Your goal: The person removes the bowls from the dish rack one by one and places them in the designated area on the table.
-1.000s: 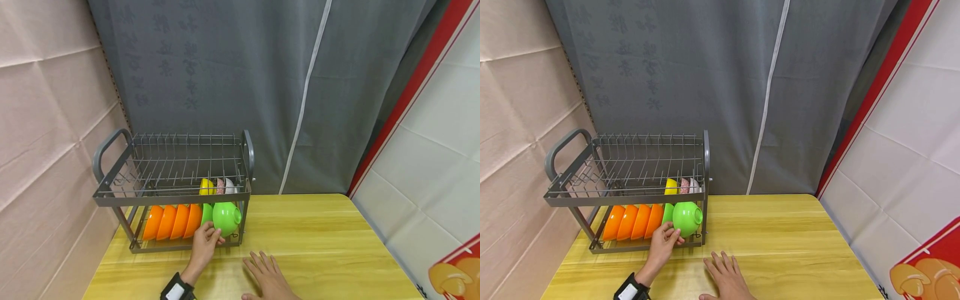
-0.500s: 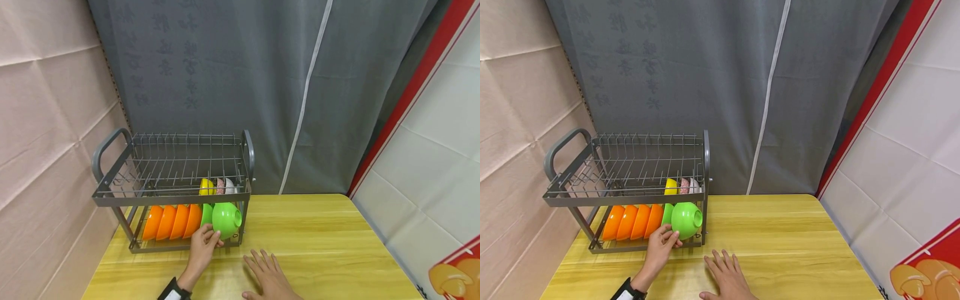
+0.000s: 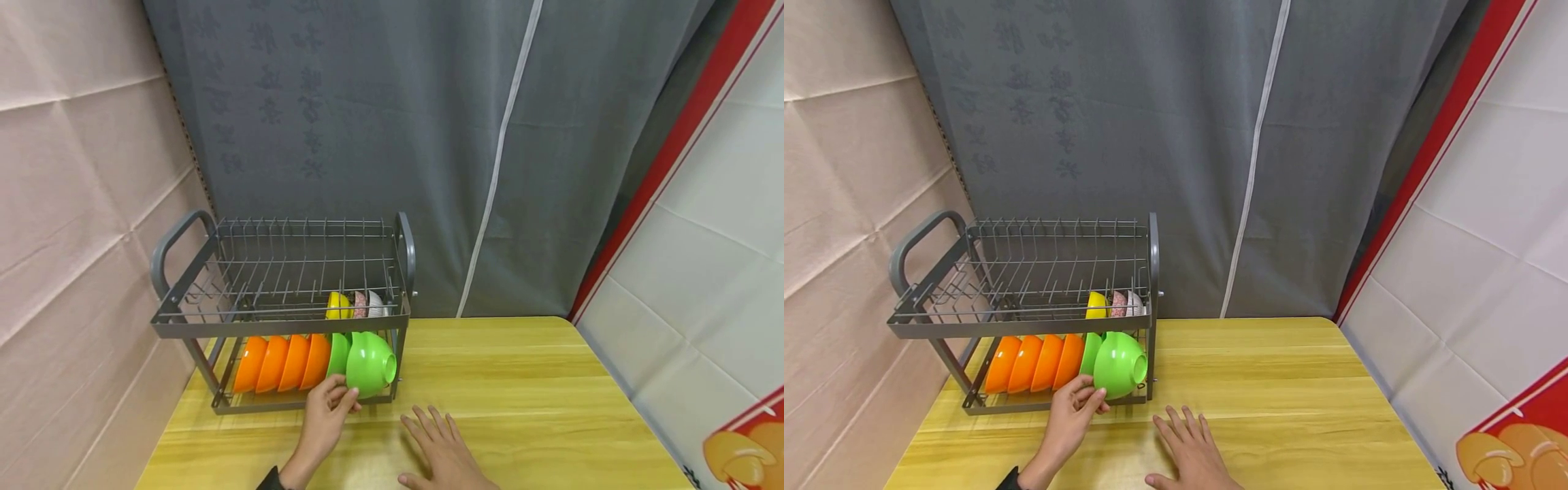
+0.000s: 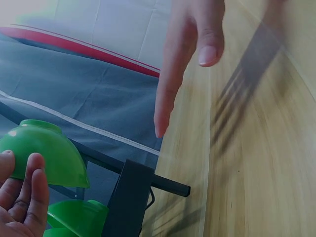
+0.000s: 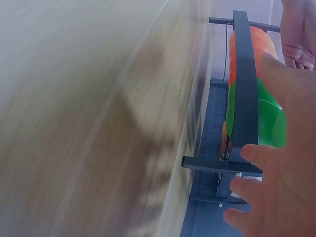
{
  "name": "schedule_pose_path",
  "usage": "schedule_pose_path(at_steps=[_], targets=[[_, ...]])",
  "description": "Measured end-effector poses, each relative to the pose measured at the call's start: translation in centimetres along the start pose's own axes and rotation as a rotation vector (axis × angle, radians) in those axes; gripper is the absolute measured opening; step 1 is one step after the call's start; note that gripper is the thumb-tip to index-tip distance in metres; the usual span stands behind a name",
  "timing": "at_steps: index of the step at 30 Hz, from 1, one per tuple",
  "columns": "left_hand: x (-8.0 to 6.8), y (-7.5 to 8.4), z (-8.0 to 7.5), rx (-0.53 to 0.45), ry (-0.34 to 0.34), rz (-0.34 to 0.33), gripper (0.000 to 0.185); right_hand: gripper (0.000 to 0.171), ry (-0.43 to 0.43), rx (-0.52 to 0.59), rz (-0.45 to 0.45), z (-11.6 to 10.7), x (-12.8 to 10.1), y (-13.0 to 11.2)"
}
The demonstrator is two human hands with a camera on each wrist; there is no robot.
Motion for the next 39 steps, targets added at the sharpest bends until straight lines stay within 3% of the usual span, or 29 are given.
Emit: schedule_pose_path(at_steps=[9, 25, 39], targets=[[-1.1, 0.6, -1.0, 0.05, 0.009, 0.036, 0.012, 0.086, 0.009, 0.015, 0.004, -1.0, 0.1, 0.0], [-2.5, 1.1, -2.6, 0.314, 0.07, 0.108, 0.015, 0.087, 0.088, -0.092, -0.055, -3.6, 0.5, -0.4], [-3.2, 1.7, -3.4, 0.439, 0.039, 0.195, 0.015, 0.085, 0.082, -0.041, -0.046, -5.3, 1.3, -0.6]])
Point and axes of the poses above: each hand's wrist, its own x-axis towards the middle knuckle, its own z-axis out of the palm, y = z × x, the point moved 3 cm from there along x, towards the middle knuckle, and after that the axes turned 7 degrees about x, right-handed, at the moved point
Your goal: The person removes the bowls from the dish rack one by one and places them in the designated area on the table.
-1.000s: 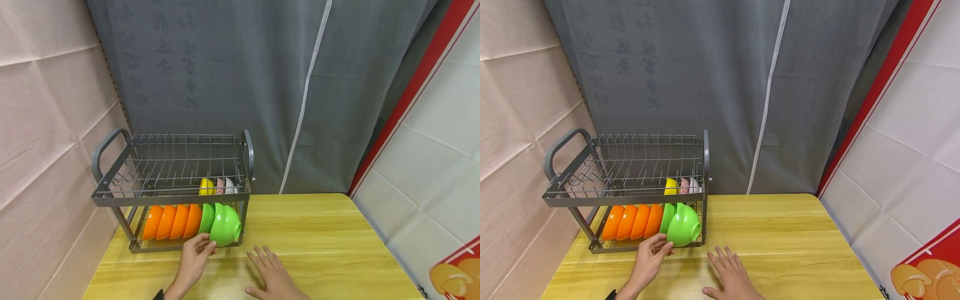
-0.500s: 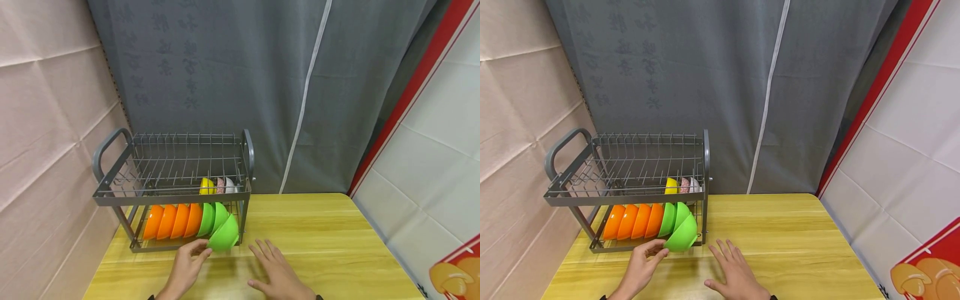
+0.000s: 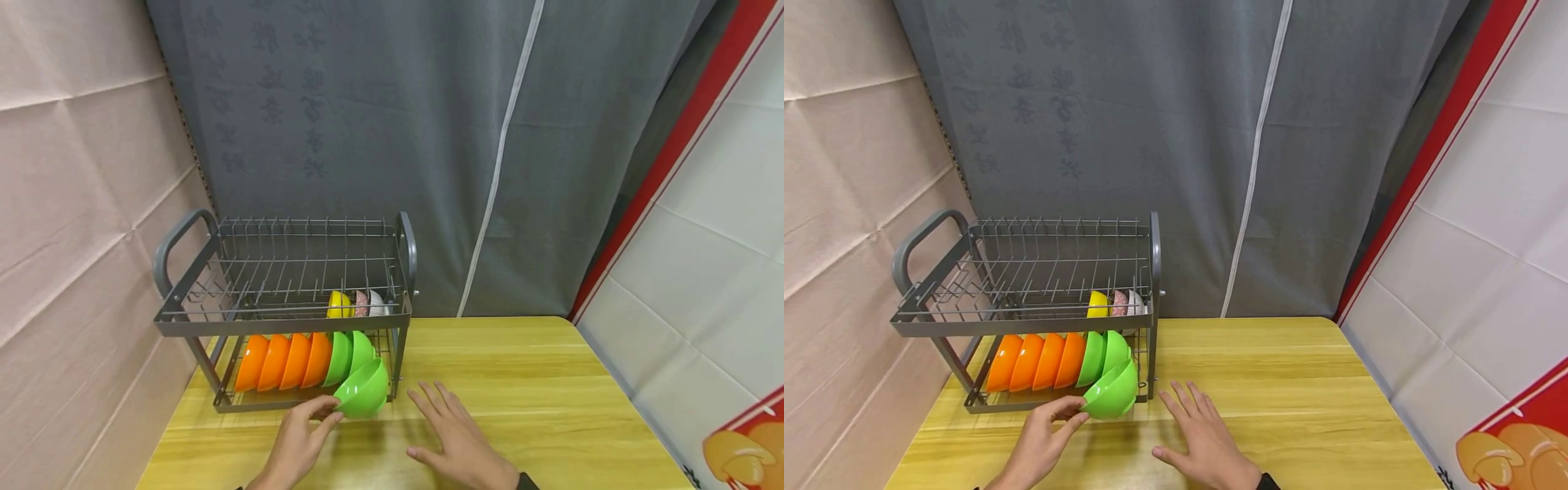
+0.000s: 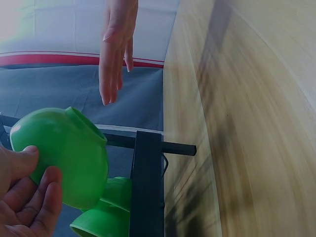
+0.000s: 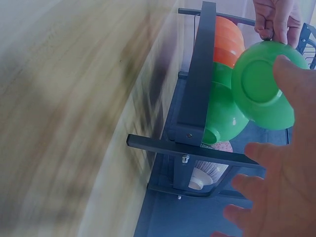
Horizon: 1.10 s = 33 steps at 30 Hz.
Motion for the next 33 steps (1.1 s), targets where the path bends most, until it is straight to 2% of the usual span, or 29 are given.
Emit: schedule_pose_path(at_steps=[7, 12, 16, 21, 24, 28, 33], targets=[[-0.1, 0.1, -0.3, 0.025, 0.005, 0.094, 0.018, 0.085, 0.003, -0.014, -0.004, -0.3, 0.2, -0.1], [-0.3, -0.1, -0.5, 0.075, 0.011, 0.145, 0.022, 0.086, 0.035, -0.072, -0.019, -0.7, 0.4, -0.2], [-0.4, -0.2, -0.7, 0.1, 0.023, 0.188, 0.024, 0.087, 0.073, -0.115, -0.045, -1.2, 0.6, -0.4], [-0.4, -0.1, -0.8, 0.102, 0.029, 0.256, 0.023, 0.089, 0.072, -0.115, -0.075, -1.9, 1.0, -0.6], [-0.4, -0.1, -0.8, 0.106, 0.015, 0.263, 0.02, 0.089, 0.058, -0.087, -0.08, -2.3, 1.2, -0.8], [-0.3, -0.1, -0.9, 0.11, -0.016, 0.233, 0.019, 0.09, 0.066, -0.085, -0.094, -2.8, 1.4, -1.1], [-0.3, -0.1, -0.8, 0.117, -0.032, 0.246, 0.019, 0.09, 0.092, -0.095, -0.122, -3.5, 1.8, -1.9]])
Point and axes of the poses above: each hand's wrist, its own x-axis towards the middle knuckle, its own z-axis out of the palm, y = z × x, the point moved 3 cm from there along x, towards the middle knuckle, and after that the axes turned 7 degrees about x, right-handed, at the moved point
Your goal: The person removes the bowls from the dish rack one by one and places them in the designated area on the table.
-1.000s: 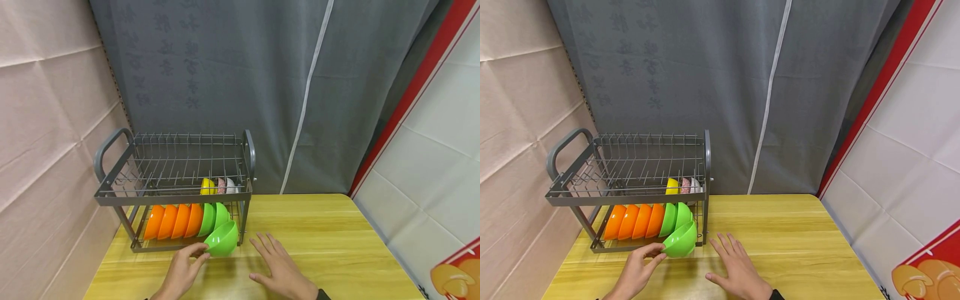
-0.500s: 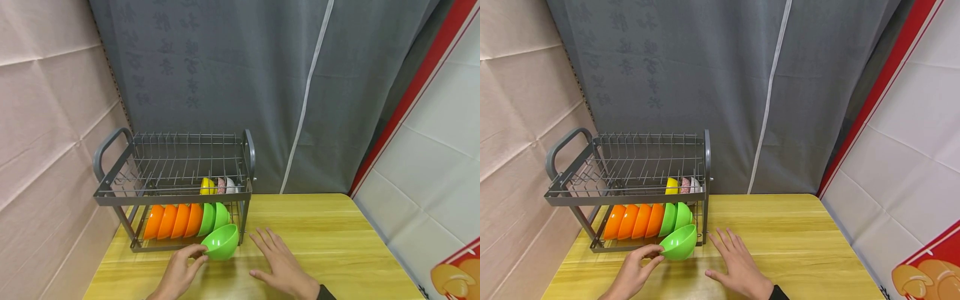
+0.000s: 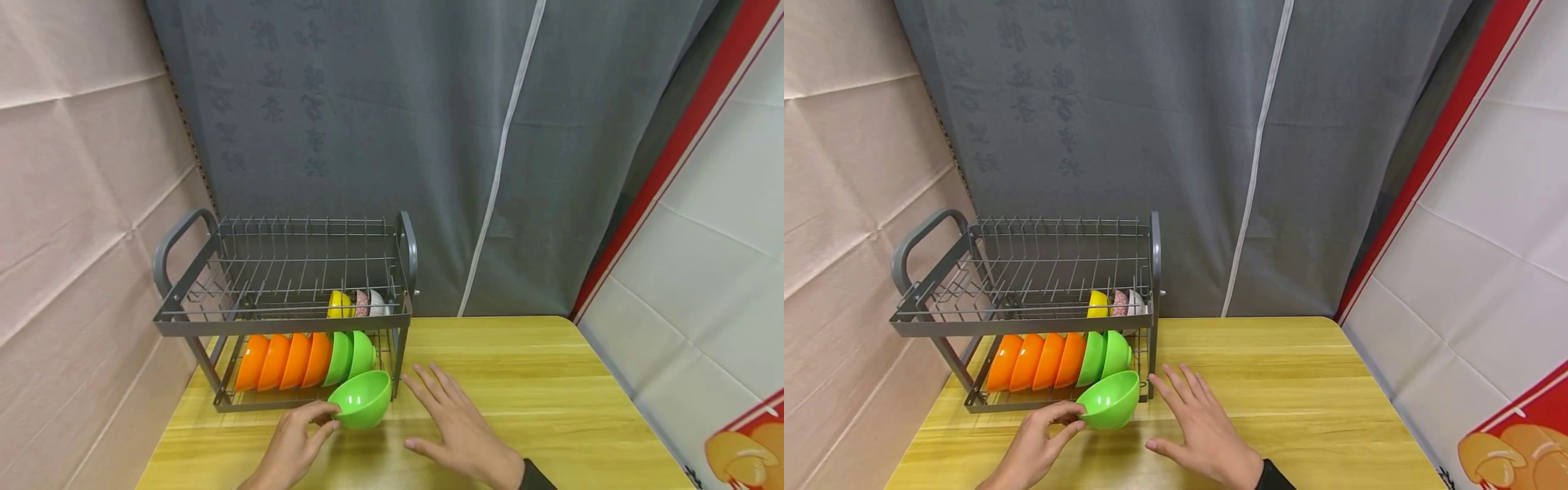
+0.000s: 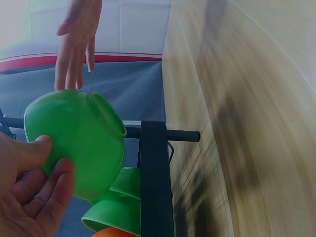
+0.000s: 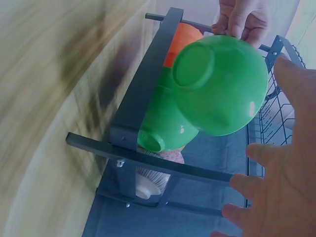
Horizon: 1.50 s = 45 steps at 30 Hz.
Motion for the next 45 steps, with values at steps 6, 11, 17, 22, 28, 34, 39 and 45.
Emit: schedule_pose_path(at_steps=[6, 11, 17, 22, 28, 34, 39, 45], targets=[[-0.3, 0.0, 0.2, -0.006, -0.028, 0.011, 0.022, 0.09, -0.004, -0.007, -0.021, -0.6, 0.5, -0.7], [-0.3, 0.3, 0.2, -0.007, -0.015, 0.058, 0.023, 0.09, -0.023, 0.008, -0.045, -0.8, 0.9, -1.3], [-0.3, 0.9, 0.0, -0.015, -0.028, 0.103, 0.018, 0.091, -0.055, 0.007, -0.082, -0.7, 1.4, -2.0], [-0.4, 0.9, 0.0, -0.022, -0.067, 0.097, 0.017, 0.091, -0.076, 0.005, -0.104, -0.5, 1.5, -2.3], [-0.3, 1.0, 0.0, -0.012, -0.084, 0.114, 0.016, 0.09, -0.099, 0.026, -0.123, -0.2, 1.8, -2.7], [-0.5, 0.9, 0.1, -0.019, -0.089, 0.138, 0.017, 0.091, -0.115, 0.026, -0.159, 0.1, 2.2, -3.3], [-0.6, 1.1, 0.0, -0.022, -0.103, 0.144, 0.014, 0.089, -0.149, 0.044, -0.171, 0.4, 2.4, -3.7], [-0.5, 1.3, 0.0, -0.022, -0.133, 0.141, 0.014, 0.088, -0.179, 0.045, -0.195, 0.5, 2.6, -4.1]])
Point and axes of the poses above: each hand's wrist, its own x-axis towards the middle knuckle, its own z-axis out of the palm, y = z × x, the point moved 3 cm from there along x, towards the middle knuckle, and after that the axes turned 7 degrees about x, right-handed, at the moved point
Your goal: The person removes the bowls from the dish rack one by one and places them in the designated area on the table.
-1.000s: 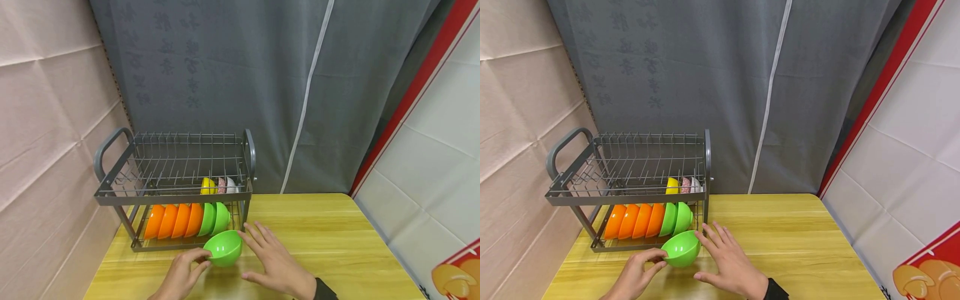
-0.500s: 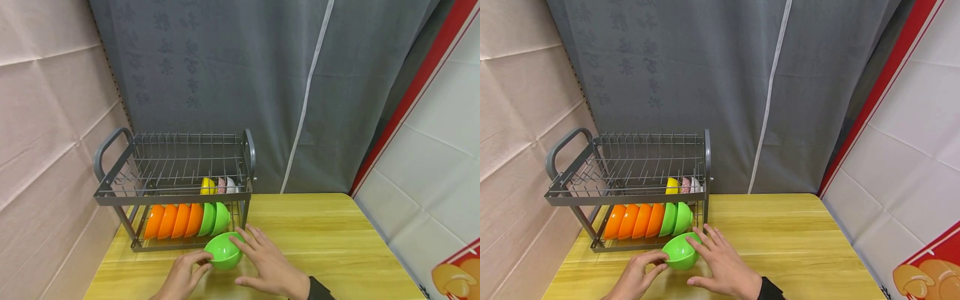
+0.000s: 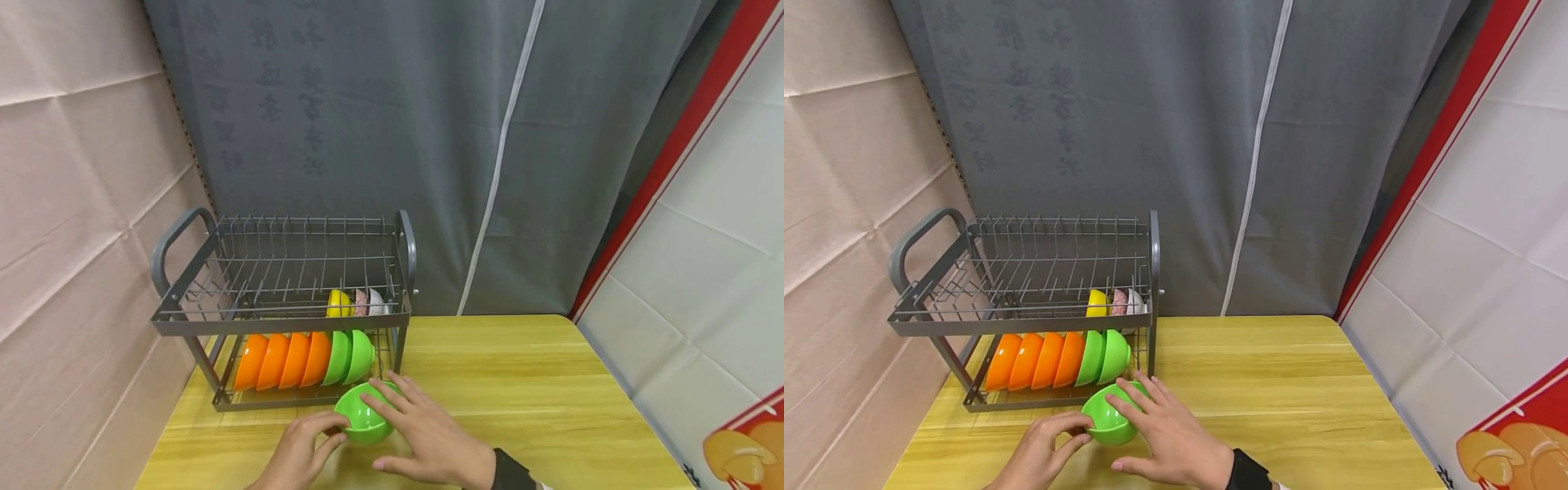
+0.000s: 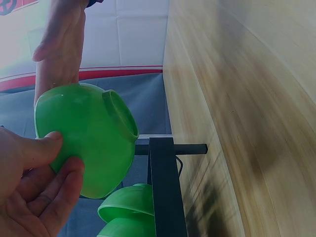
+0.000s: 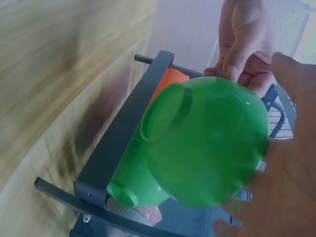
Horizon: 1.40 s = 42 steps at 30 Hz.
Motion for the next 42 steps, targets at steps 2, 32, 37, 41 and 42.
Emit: schedule_pose_path(at_steps=[2, 32, 37, 41, 42], targets=[[0.0, 0.0, 0.0, -0.007, -0.005, 0.009, 0.015, 0.087, -0.008, 0.004, -0.011, 0.0, 0.1, -0.1], [-0.4, 0.2, 0.1, 0.224, 0.112, 0.198, 0.026, 0.044, -0.038, -0.057, -0.226, 1.4, 1.0, -0.7], [-0.4, 0.3, 0.2, 0.295, 0.147, 0.248, 0.028, 0.037, -0.045, -0.075, -0.225, 1.5, 1.0, -0.9], [-0.5, 0.4, 0.4, 0.332, 0.17, 0.294, 0.031, 0.027, -0.03, -0.077, -0.245, 1.6, 1.1, -1.1], [-0.5, 0.4, 0.4, 0.333, 0.175, 0.303, 0.031, 0.024, -0.024, -0.073, -0.251, 1.6, 1.1, -1.1]])
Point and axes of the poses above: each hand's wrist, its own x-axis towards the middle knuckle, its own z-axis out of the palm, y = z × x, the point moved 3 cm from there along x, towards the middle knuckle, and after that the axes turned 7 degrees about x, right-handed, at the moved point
